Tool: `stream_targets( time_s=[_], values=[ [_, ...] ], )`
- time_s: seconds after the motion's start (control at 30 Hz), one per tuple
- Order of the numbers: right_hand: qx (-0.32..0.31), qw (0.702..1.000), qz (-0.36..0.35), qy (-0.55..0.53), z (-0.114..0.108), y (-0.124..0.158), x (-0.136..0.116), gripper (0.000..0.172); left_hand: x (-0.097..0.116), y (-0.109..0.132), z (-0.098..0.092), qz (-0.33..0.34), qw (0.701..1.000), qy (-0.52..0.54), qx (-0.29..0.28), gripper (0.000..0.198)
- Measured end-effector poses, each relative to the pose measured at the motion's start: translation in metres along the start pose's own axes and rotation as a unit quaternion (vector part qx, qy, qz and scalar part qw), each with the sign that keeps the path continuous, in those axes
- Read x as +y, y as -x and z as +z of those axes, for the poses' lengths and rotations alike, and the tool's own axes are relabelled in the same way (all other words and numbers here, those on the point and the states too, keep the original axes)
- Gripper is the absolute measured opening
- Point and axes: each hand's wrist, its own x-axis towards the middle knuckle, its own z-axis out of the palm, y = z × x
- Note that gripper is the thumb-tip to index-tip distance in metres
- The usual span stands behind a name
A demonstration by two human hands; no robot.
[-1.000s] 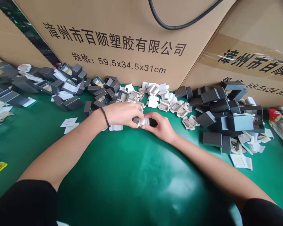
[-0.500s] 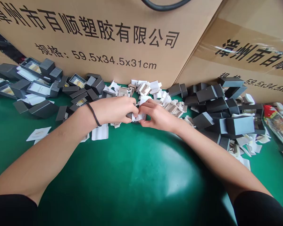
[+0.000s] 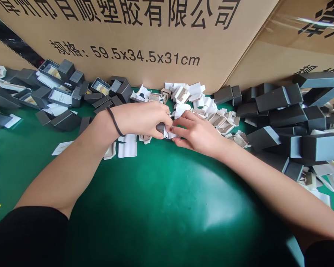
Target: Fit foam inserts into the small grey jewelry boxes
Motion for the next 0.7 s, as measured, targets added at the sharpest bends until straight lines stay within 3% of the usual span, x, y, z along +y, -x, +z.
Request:
stream_targets(
  time_s=[0.07,0.13,0.33,0.6,0.7],
  values=[
    [0.014,1.000,-0.007,0.018,0.002,0.003,0.000,0.026,0.001,0.000,-0.002,0.028,0.999,0.002,-0.046,0.019],
    [0.030,0.999,-0.024,0.012,0.005,0.005,0.003,0.030,0.003,0.000,-0.004,0.030,0.998,-0.003,-0.056,0.019],
    [0.039,0.998,-0.033,-0.033,0.010,0.010,0.003,0.033,0.004,0.006,-0.004,0.018,0.999,-0.003,-0.043,0.020],
    [0.023,1.000,0.003,0.005,0.014,0.012,-0.032,0.034,0.020,0.015,-0.001,-0.013,1.000,-0.015,-0.017,0.018],
    [0.048,0.998,0.042,0.015,0.021,0.016,-0.043,0.034,0.028,0.025,0.005,-0.036,0.998,0.026,0.034,0.029]
  ],
)
